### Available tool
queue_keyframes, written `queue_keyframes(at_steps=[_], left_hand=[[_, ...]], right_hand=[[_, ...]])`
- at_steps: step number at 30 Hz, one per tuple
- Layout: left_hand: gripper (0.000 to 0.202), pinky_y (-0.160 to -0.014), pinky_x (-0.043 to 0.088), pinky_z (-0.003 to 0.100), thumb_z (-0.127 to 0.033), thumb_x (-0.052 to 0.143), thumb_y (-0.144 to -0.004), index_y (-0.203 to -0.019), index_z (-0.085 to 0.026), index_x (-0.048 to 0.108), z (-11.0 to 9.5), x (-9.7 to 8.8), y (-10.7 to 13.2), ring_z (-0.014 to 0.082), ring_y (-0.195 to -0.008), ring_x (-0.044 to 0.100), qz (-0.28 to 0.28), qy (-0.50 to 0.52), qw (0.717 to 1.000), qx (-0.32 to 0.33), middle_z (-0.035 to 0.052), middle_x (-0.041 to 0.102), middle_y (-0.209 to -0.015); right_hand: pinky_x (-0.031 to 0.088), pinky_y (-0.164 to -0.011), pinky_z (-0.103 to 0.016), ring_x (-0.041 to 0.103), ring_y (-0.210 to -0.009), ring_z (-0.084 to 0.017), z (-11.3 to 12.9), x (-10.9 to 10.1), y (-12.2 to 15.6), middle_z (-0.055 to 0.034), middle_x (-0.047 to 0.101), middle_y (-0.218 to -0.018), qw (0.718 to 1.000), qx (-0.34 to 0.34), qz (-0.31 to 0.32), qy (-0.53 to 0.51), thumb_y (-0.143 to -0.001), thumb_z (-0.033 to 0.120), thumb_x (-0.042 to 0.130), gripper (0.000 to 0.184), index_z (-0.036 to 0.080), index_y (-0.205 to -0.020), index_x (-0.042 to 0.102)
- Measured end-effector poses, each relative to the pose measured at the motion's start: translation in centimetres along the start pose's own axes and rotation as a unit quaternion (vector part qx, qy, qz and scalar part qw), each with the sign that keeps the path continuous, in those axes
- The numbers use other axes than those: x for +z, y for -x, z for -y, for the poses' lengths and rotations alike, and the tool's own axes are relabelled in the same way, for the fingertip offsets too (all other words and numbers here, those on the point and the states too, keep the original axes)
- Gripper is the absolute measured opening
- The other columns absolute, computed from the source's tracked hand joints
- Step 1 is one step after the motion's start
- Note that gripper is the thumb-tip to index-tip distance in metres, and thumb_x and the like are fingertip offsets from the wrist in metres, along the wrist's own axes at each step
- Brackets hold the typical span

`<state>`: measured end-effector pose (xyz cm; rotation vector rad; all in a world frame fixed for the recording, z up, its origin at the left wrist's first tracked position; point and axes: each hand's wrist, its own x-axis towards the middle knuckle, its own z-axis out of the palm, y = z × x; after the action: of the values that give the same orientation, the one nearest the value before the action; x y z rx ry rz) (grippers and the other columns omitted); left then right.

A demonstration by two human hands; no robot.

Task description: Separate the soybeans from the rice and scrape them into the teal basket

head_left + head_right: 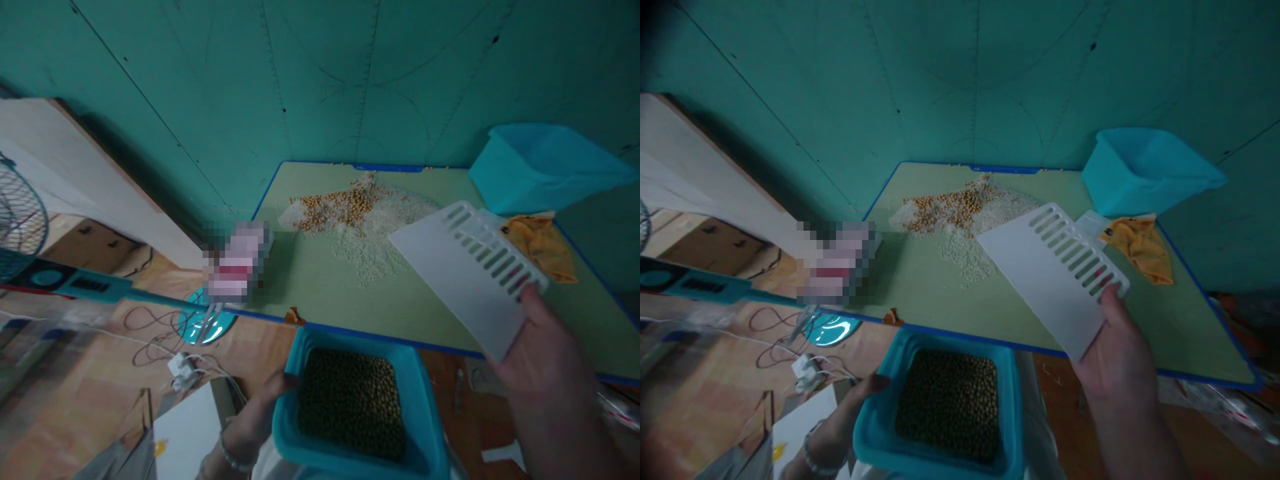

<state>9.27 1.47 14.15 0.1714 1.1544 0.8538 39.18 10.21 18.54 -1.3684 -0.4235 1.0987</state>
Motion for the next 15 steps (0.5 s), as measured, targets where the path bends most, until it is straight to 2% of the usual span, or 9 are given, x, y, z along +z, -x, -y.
queue_keyframes(at_steps=[1, 3, 7, 9, 13, 15], left_hand=[[0.024, -0.086, 0.056, 0.047, -0.023, 0.073, -0.060, -0.082, -0.018, 0.079, 0.2, 0.2, -0.2, 0.0377, -0.104, 0.068, 0.025, -0.011, 1.000, 0.001, 0.0076, 0.081, -0.087], [0.028, -0.093, 0.052, 0.046, -0.030, 0.070, -0.062, -0.085, -0.019, 0.079, 0.8, 0.3, -0.7, 0.0375, -0.113, 0.064, 0.062, -0.029, 0.998, 0.016, 0.0077, 0.080, -0.095], [0.038, -0.097, 0.049, 0.049, -0.031, 0.068, -0.063, -0.098, -0.019, 0.077, 1.8, -0.2, -1.6, 0.0382, -0.119, 0.059, 0.098, -0.063, 0.993, 0.031, 0.0096, 0.079, -0.102], [0.046, -0.097, 0.048, 0.049, -0.029, 0.067, -0.063, -0.108, -0.020, 0.074, 1.8, -0.3, -1.7, 0.0379, -0.120, 0.058, 0.100, -0.063, 0.992, 0.034, 0.0094, 0.078, -0.106], [0.057, -0.098, 0.047, 0.048, -0.028, 0.068, -0.061, -0.118, -0.021, 0.069, 1.7, -0.3, -1.6, 0.0367, -0.119, 0.059, 0.087, -0.048, 0.994, 0.037, 0.0087, 0.077, -0.108], [0.057, -0.097, 0.048, 0.049, -0.030, 0.069, -0.060, -0.116, -0.021, 0.069, 1.8, -0.6, -1.8, 0.0374, -0.116, 0.061, 0.079, -0.048, 0.995, 0.031, 0.0092, 0.078, -0.104]], right_hand=[[0.057, -0.086, -0.043, 0.062, -0.116, -0.024, 0.5, 0.7, -0.5, 0.0043, 0.073, -0.111, 1.000, 0.016, -0.014, -0.013, -0.075, 0.039, 0.063, 0.017, 0.037, -0.091, 0.067], [0.055, -0.087, -0.047, 0.064, -0.112, -0.027, 1.5, 2.2, -1.7, 0.0013, 0.075, -0.105, 0.999, 0.027, 0.019, -0.027, -0.070, 0.026, 0.063, 0.017, 0.032, -0.085, 0.069], [0.050, -0.094, -0.045, 0.062, -0.113, -0.025, 3.6, 4.7, -4.3, 0.0024, 0.074, -0.106, 0.982, -0.111, 0.149, -0.043, -0.059, 0.010, 0.066, 0.031, 0.029, -0.082, 0.068], [0.048, -0.097, -0.044, 0.060, -0.115, -0.025, 4.4, 5.7, -5.6, 0.0028, 0.074, -0.105, 0.970, -0.163, 0.177, -0.033, -0.056, 0.008, 0.067, 0.033, 0.030, -0.081, 0.067], [0.047, -0.096, -0.045, 0.061, -0.110, -0.025, 4.7, 6.9, -8.7, 0.0031, 0.074, -0.098, 0.961, -0.216, 0.173, 0.006, -0.057, 0.013, 0.070, 0.027, 0.031, -0.076, 0.064], [0.047, -0.094, -0.044, 0.064, -0.099, -0.025, 4.3, 7.2, -10.7, 0.0018, 0.072, -0.088, 0.958, -0.249, 0.140, 0.031, -0.056, 0.016, 0.071, 0.026, 0.031, -0.075, 0.062]])
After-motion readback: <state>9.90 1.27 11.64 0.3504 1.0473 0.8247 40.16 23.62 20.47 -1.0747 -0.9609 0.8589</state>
